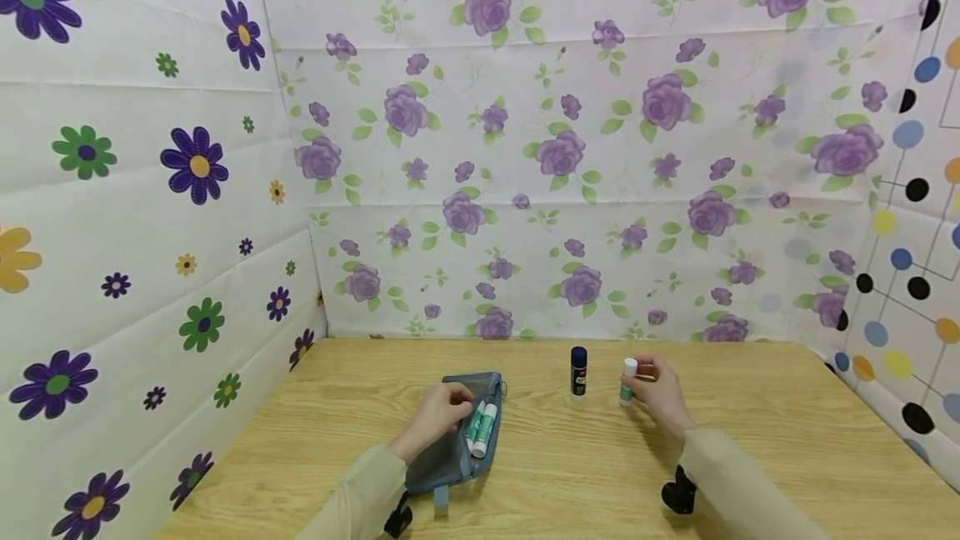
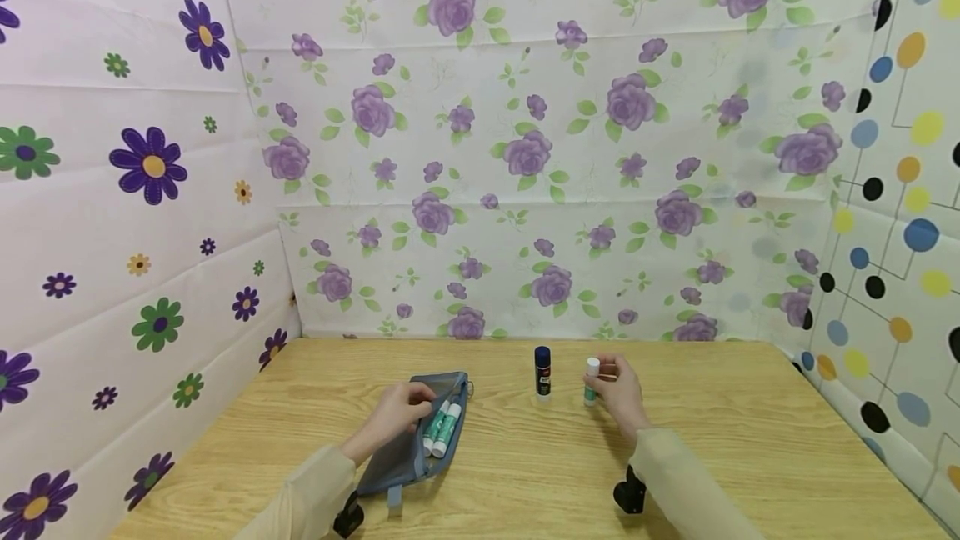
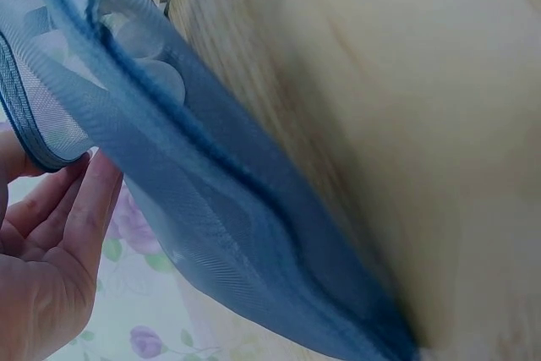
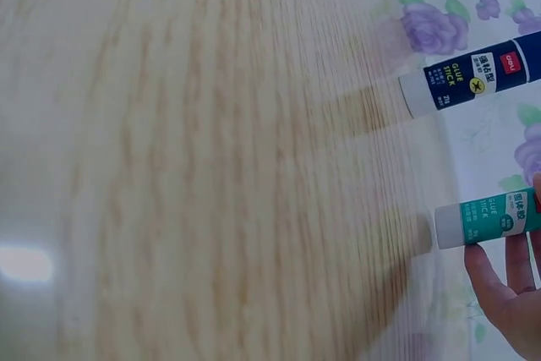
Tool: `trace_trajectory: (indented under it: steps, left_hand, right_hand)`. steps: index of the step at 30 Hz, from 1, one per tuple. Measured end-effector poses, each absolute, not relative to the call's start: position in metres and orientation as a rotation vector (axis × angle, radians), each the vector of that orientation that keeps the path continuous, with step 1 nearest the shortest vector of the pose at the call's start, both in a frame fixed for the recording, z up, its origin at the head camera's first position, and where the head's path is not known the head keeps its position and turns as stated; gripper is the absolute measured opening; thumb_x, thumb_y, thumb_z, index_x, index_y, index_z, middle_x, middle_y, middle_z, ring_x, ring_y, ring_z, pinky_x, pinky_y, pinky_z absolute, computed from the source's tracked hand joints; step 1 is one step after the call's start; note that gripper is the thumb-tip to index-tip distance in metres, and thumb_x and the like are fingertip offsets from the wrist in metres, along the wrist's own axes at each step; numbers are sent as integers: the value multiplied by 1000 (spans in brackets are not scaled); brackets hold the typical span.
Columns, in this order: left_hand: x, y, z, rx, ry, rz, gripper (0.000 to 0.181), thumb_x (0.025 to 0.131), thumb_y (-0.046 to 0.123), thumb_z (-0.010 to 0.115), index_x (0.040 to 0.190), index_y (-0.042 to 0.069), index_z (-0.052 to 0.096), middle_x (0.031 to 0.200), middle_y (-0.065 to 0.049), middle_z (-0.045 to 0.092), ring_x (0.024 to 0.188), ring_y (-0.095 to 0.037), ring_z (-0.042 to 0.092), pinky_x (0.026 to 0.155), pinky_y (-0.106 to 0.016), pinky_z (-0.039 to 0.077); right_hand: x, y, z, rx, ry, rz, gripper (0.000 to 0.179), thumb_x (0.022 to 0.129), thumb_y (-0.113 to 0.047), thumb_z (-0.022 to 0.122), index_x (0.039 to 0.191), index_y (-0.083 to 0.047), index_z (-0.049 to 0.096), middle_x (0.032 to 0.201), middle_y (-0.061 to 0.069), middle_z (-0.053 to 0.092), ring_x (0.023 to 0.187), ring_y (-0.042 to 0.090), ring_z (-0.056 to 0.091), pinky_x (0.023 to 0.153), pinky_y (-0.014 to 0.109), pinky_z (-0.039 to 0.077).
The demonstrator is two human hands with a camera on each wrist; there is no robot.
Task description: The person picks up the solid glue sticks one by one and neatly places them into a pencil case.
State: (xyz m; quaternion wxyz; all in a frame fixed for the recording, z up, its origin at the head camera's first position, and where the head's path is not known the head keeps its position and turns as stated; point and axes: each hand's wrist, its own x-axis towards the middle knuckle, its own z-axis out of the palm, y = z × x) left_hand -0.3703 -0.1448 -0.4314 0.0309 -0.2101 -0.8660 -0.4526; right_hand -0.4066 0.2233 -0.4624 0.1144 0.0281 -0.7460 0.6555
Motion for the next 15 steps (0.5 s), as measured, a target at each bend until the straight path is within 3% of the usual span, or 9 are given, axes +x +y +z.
trace_trajectory:
  steps: [15]
  left_hand:
    - [-371,-144,-432,-641,-2673,-1371,16,88,3,55,99,-3,63,84,-4,58,66,-15,55,50,-33,49]
  right_hand:
    - [-390,219,-441,114,-2231,1895,42,85,-3,62,120,8,40,110,25,47,96,31,54,78,44,46]
